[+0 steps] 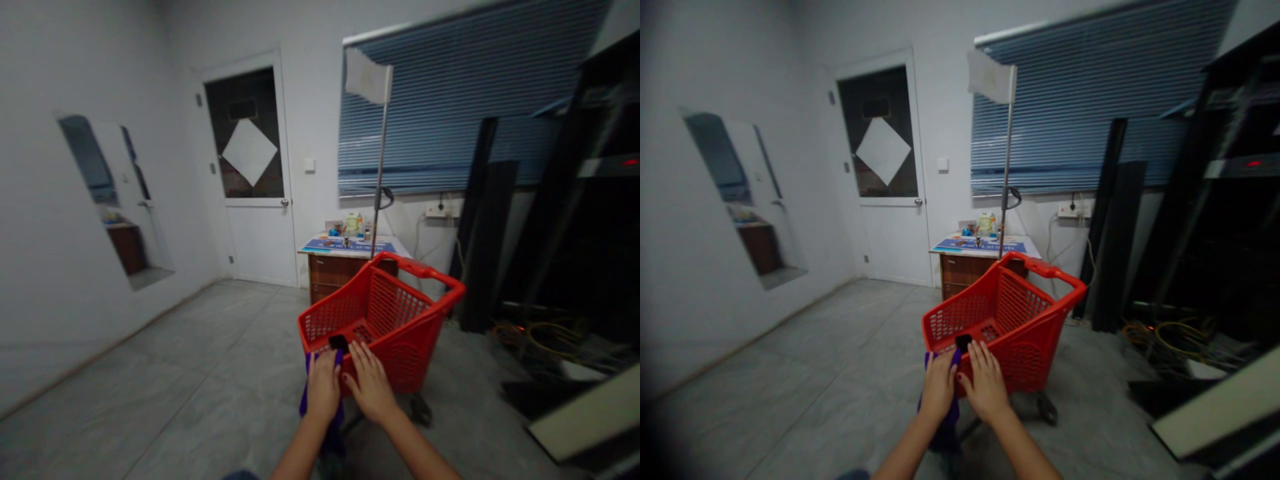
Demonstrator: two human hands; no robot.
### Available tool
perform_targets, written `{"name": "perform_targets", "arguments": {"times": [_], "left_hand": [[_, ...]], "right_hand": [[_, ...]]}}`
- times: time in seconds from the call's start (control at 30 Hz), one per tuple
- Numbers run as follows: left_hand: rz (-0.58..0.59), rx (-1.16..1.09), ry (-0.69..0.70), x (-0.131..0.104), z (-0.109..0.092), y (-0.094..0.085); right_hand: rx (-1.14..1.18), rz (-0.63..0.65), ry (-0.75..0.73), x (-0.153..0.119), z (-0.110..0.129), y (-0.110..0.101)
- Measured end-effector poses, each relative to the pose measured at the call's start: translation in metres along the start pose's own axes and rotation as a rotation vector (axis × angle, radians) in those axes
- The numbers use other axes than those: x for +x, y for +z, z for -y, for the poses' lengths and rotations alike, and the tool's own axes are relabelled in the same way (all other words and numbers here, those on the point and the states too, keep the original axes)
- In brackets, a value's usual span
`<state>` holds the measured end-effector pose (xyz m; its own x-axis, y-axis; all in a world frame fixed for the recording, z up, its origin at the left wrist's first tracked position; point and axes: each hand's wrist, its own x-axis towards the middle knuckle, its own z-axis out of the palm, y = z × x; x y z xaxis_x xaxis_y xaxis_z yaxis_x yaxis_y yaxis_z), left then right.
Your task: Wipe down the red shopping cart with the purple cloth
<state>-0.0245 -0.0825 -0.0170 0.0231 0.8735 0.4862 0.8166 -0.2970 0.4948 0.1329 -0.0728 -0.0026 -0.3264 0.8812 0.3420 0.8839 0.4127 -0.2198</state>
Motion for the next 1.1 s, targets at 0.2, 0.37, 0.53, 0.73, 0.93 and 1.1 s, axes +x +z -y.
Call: {"name": "perform_targets", "arguments": {"times": [0.2,0.37,0.53,0.73,0.93,1.1], "left_hand": [[-0.018,-0.039,0.058,0.007,0.016,-0.005],[0.003,-0.031,0.075,0.007,0.030,-0.011],[-0.015,0.066,0.001,0.013,0.012,-0.009],[0.008,0.187,0.117,0.020,-0.011,-0.003],[-0.014,0.164,0.092,0.007,0.023,-0.015],[0.005,0.162,0.086,0.013,0.007,-0.013]], "right_hand": [[-0.029,0.015,0.037,0.015,-0.021,-0.019],[-0.028,-0.009,0.038,0.016,-0.020,-0.016],[-0.019,0.030,0.052,0.015,-0.005,-0.014],[-0.004,0.043,0.051,0.011,-0.001,-0.020],[-0.010,0.025,0.027,0.003,-0.002,-0.015],[0.003,0.004,0.019,0.001,0.000,-0.009]]}}
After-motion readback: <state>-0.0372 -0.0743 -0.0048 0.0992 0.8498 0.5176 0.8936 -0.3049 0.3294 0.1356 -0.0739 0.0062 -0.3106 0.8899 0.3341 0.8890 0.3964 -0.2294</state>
